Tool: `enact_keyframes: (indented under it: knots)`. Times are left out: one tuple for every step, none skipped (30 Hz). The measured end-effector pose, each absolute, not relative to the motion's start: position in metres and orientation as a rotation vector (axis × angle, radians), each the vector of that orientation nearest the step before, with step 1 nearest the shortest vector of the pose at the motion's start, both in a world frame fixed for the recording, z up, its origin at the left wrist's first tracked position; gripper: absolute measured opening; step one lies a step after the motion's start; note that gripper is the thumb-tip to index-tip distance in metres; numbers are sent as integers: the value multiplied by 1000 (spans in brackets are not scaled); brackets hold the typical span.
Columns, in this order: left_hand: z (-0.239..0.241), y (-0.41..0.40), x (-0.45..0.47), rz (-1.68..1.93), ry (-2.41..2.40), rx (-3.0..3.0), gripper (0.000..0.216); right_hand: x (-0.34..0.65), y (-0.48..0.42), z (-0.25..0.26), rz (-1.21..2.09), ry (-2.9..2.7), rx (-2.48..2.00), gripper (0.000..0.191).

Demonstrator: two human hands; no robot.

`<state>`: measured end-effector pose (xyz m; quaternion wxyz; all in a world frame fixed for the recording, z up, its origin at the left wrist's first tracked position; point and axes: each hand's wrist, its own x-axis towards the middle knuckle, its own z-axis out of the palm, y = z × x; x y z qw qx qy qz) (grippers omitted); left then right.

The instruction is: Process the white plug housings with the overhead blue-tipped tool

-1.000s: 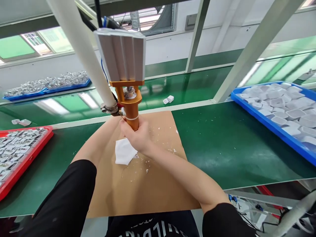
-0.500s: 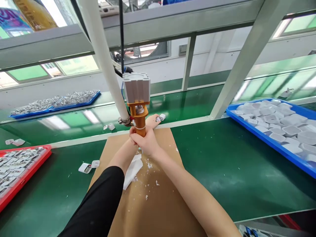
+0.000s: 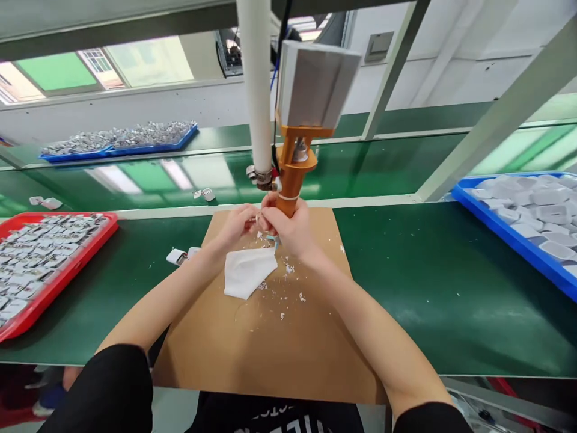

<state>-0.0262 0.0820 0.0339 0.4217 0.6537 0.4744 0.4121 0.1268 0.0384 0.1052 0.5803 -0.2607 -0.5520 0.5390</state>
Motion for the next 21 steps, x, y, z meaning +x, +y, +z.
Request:
enact_keyframes:
  knots:
    - [30,73,-33,1024,1188,1564,22,126,37,107,1251,-1296,-609,9]
    - [26,62,-39,1007,1172,1498,17,126,37,108,1240,-1297,-610,9]
    - [22,49,-45,984,1146,1445,16,126,36,109,1229,-1303,-611,9]
    - [19,37,-50,952,1119,1409,19,126,36,109,1214,-1298,-612,9]
    - [17,26,-54,909,1100,1404,23,126,36,109,1202,-1294,-613,8]
    - [15,16,-58,854,1095,1448,27,125,36,109,1190,-1288,-613,8]
    - [15,9,-60,792,1114,1549,29,125,36,108,1178,-1276,-614,8]
    - [15,4,-63,739,1153,1689,31,124,35,108,1169,-1268,-613,8]
    - [16,1,-64,703,1204,1858,33,123,35,107,1165,-1261,-608,8]
    - [17,0,-65,684,1250,2041,35,122,34,107,1165,-1255,-603,7]
    - [17,1,-65,690,1284,2219,35,121,32,107,1167,-1251,-600,7]
    - [18,2,-64,720,1299,2371,34,119,30,107,1168,-1250,-598,7]
    - [18,3,-63,770,1294,2482,32,118,28,106,1170,-1254,-597,7]
    - [17,4,-61,829,1274,2555,30,116,25,107,1171,-1259,-595,7]
    - [15,4,-59,887,1254,2598,28,115,22,107,1170,-1264,-593,8]
    - [13,4,-56,945,1248,2620,26,113,19,107,1171,-1271,-590,9]
    - [11,3,-53,995,1256,2633,25,112,17,108,1177,-1281,-586,9]
    - [8,2,-51,1032,1274,2647,26,110,14,109,1187,-1288,-583,10]
    - [6,1,-48,1055,1297,2666,29,109,11,110,1194,-1293,-582,10]
    - [4,0,-46,1063,1313,2692,32,108,9,111,1200,-1297,-581,10]
    - [3,-1,-45,1053,1318,2722,35,107,7,112,1203,-1302,-580,10]
